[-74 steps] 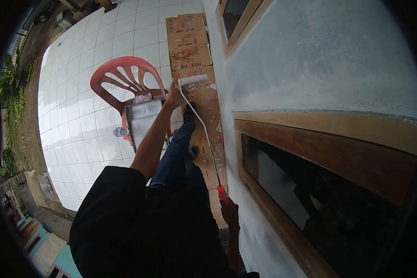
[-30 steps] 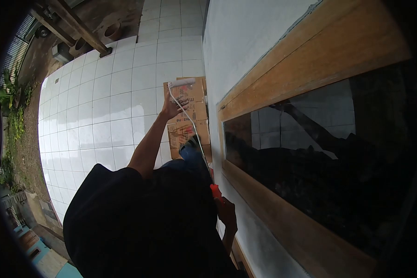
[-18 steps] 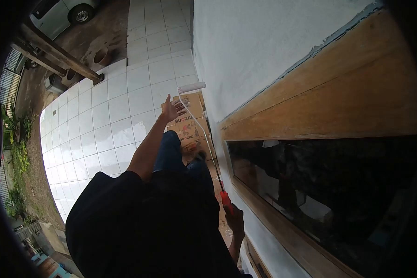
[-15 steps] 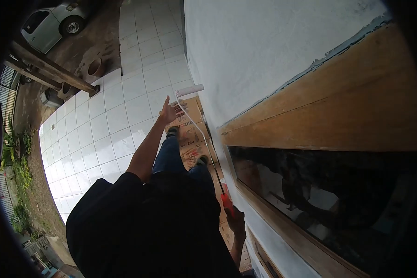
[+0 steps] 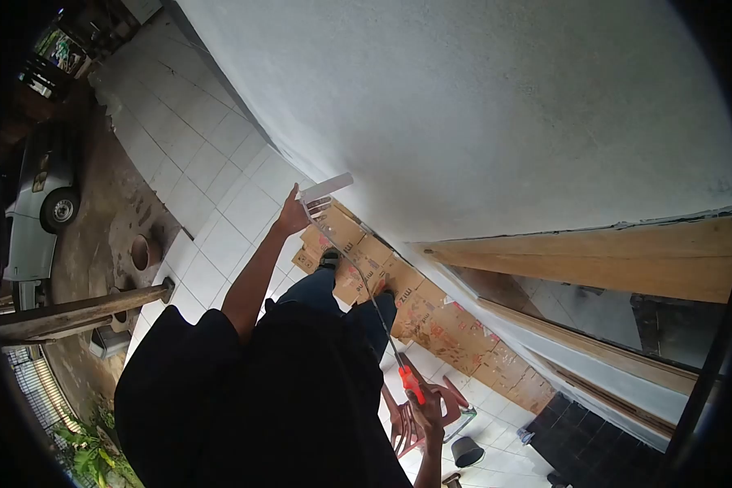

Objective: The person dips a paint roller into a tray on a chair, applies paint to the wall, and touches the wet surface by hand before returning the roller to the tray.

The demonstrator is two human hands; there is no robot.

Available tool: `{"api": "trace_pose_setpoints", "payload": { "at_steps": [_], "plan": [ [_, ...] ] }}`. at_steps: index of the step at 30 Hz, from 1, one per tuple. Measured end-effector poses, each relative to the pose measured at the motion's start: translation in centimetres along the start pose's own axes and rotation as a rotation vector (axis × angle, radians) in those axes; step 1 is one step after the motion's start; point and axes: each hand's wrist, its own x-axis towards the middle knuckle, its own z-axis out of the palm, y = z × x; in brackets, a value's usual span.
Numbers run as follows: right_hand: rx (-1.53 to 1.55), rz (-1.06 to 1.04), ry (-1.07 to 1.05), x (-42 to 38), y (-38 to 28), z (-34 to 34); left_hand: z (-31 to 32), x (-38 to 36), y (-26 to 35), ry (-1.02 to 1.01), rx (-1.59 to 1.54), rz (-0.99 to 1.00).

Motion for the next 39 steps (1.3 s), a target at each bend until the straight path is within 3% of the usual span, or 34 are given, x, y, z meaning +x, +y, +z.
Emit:
{"api": "trace_pose_setpoints", "payload": {
  "at_steps": [1,5,8,11,14,23,29,39],
  "plan": [
    [-0.166,-0.132,0.109,-0.5,-0.3,1.9,0.0,0.3,1.0,-0.015,0.021,-0.025],
    [0.184,0.242,0.074,-3.3,-1.7,6.7,1.5,0.7,2.5,-0.08,0.091,-0.091],
    [0.195,0.15,0.153,-3.9,-7.1,8.2,3.2,0.2,3.0,-0.109,0.167,-0.127],
    [0.198,0.257,0.168,-5.1,-9.4,11.1,4.7,0.0,3.2,-0.15,0.218,-0.153],
    [0.337,0.269,0.243,-6.8,-8.0,17.2,5.7,-0.3,3.3,-0.168,0.252,-0.184],
    [0.682,0.236,0.513,-7.4,-15.0,30.8,7.9,-2.6,4.5,-0.28,0.468,-0.28],
    [0.758,0.243,0.671,-5.5,-19.2,35.4,11.0,-1.8,6.6,-0.382,0.483,-0.289],
    [0.864,0.241,0.762,-2.5,-23.9,35.2,20.7,-1.2,6.9,-0.588,0.701,-0.276]
  ]
}}
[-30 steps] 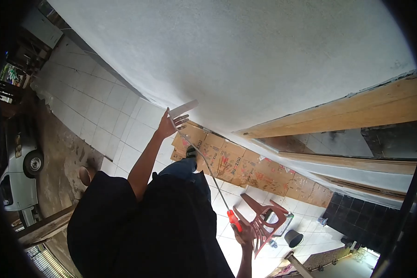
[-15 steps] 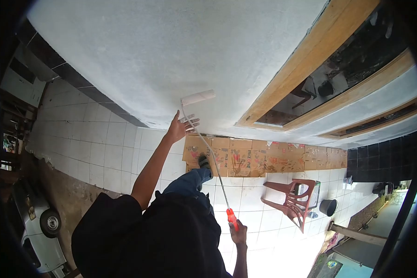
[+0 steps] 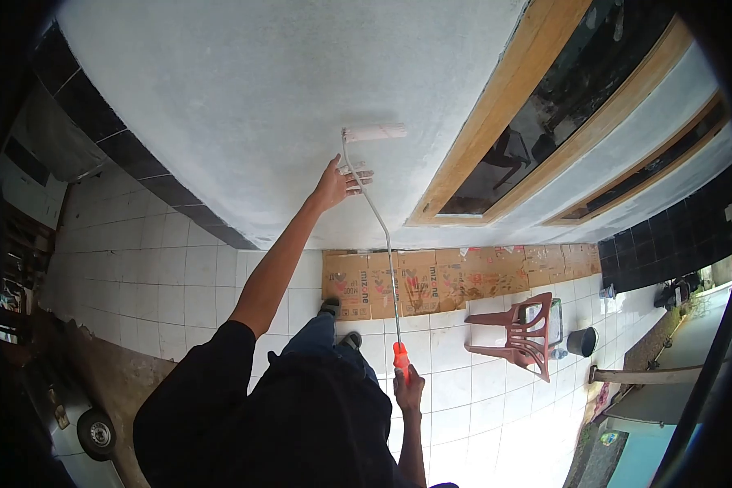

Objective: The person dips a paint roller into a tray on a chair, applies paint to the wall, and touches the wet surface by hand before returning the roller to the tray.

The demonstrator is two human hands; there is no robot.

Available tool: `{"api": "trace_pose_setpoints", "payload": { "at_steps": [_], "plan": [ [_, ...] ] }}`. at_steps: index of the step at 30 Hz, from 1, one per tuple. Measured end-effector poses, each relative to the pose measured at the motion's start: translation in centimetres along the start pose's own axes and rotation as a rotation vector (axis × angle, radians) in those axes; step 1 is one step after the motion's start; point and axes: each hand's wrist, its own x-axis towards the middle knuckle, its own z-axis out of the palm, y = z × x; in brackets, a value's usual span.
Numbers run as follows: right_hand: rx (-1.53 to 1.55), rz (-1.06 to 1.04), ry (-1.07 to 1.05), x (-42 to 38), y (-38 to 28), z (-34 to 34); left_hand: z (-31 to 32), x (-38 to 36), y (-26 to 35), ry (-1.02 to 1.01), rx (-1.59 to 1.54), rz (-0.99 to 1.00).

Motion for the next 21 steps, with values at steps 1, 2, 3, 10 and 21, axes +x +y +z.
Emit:
{"api": "trace_pose_setpoints", "payload": {
  "at_steps": [1,2,3,10,21],
  "plan": [
    [0.001,-0.014,0.013,0.3,-0.7,0.4,0.1,0.2,0.4,-0.004,0.001,-0.012],
    [0.001,-0.022,0.025,0.2,-1.1,0.7,0.1,0.3,0.7,-0.003,0.076,-0.013],
    [0.002,-0.03,0.036,0.1,-1.5,0.9,0.0,0.6,0.7,-0.003,0.154,-0.012],
    [0.047,-0.045,0.079,1.4,-2.3,2.2,0.2,1.7,0.8,0.036,0.46,0.002],
    [0.021,-0.01,0.057,1.3,-1.4,1.7,2.5,2.1,-1.2,0.05,0.649,-0.049]
  ]
}}
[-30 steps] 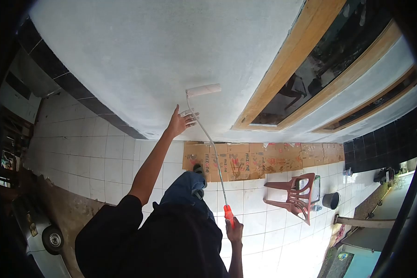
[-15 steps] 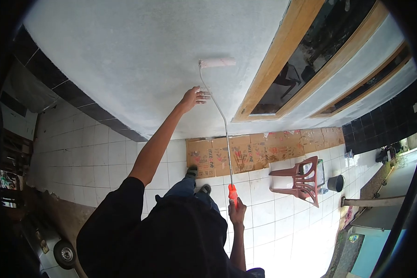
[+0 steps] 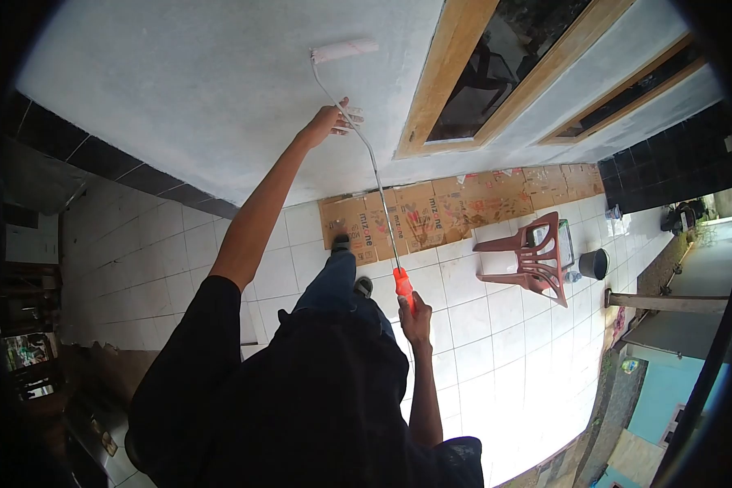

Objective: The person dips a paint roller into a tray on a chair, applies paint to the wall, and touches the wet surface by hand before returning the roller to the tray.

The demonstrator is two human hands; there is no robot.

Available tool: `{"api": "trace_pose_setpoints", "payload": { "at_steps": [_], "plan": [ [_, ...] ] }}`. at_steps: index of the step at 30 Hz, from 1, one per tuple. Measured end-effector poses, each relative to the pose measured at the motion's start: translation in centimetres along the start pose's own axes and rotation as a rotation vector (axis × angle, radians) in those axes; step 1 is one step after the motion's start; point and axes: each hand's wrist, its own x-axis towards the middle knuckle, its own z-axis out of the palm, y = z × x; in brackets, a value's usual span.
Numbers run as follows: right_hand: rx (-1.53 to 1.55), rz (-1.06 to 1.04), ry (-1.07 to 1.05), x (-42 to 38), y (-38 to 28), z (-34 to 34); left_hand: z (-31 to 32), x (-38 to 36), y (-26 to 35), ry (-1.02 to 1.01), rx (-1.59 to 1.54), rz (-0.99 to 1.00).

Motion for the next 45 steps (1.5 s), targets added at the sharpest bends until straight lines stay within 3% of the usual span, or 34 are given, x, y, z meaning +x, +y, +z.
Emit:
{"api": "trace_pose_setpoints", "payload": {
  "at_steps": [28,31,33,35,38,41,45],
  "plan": [
    [-0.124,-0.043,-0.007,-0.2,0.9,-0.9,1.1,0.8,-2.3,-0.086,0.112,-0.152],
    [-0.185,-0.071,0.025,0.3,0.5,-0.8,2.1,1.5,-2.8,-0.078,0.121,-0.092],
    [-0.184,-0.071,0.028,0.8,0.5,-0.7,1.9,2.0,-3.4,-0.054,0.056,-0.046],
    [-0.22,-0.077,0.038,1.3,0.7,-0.7,1.7,2.1,-3.6,0.1,0.14,0.025],
    [-0.212,-0.098,0.032,1.8,0.7,-0.7,0.0,3.3,-3.5,0.159,0.238,0.043],
    [-0.2,-0.116,0.033,2.3,0.7,-0.3,-1.3,2.6,-2.0,0.236,0.296,0.134],
    [-0.157,-0.087,0.012,3.2,0.8,-0.1,-0.6,-1.1,1.8,0.267,0.259,0.094]
  ]
}}
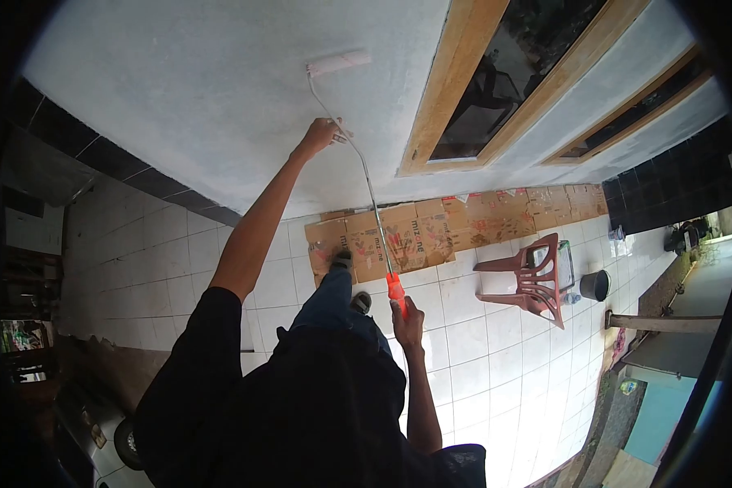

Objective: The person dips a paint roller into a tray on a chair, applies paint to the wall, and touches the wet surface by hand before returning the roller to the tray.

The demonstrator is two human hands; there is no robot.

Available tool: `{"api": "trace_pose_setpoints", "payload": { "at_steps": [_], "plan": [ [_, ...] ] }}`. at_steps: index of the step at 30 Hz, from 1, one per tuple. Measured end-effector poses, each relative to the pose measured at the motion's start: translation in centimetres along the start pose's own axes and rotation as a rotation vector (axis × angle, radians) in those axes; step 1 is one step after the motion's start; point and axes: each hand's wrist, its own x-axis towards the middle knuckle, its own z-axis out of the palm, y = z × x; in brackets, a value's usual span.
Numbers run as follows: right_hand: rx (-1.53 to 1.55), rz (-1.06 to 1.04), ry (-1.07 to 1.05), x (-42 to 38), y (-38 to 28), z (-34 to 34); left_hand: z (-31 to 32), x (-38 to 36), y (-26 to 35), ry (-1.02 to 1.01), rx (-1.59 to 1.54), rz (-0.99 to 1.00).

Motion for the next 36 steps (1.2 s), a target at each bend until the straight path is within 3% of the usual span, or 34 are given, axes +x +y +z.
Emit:
{"api": "trace_pose_setpoints", "payload": {
  "at_steps": [2,3,7,12,20,28,34,36],
  "plan": [
    [0.0,-0.006,-0.01,0.6,0.2,0.2,-0.4,1.8,-3.1,-0.045,0.215,0.097],
    [0.001,0.004,-0.014,0.6,0.1,0.3,-0.2,-0.7,-0.4,-0.039,0.077,0.06],
    [0.046,-0.102,0.021,1.6,-0.3,0.8,-0.1,0.5,-1.3,-0.113,-0.007,0.038],
    [0.041,-0.041,-0.001,1.7,-1.8,0.7,-0.2,0.7,-0.9,-0.065,-0.133,0.045],
    [-0.014,-0.075,0.006,2.1,-1.2,0.6,-1.8,-0.5,1.2,-0.02,0.001,0.085],
    [-0.035,-0.152,0.024,3.2,-0.7,2.9,-4.1,2.1,-2.1,-0.011,0.027,0.187],
    [0.001,-0.164,0.016,5.0,-2.2,5.0,-7.2,-0.3,0.8,0.033,0.248,0.194],
    [-0.044,-0.172,0.054,5.4,-2.8,5.6,-7.9,-0.9,1.6,0.164,0.399,0.311]
  ]
}}
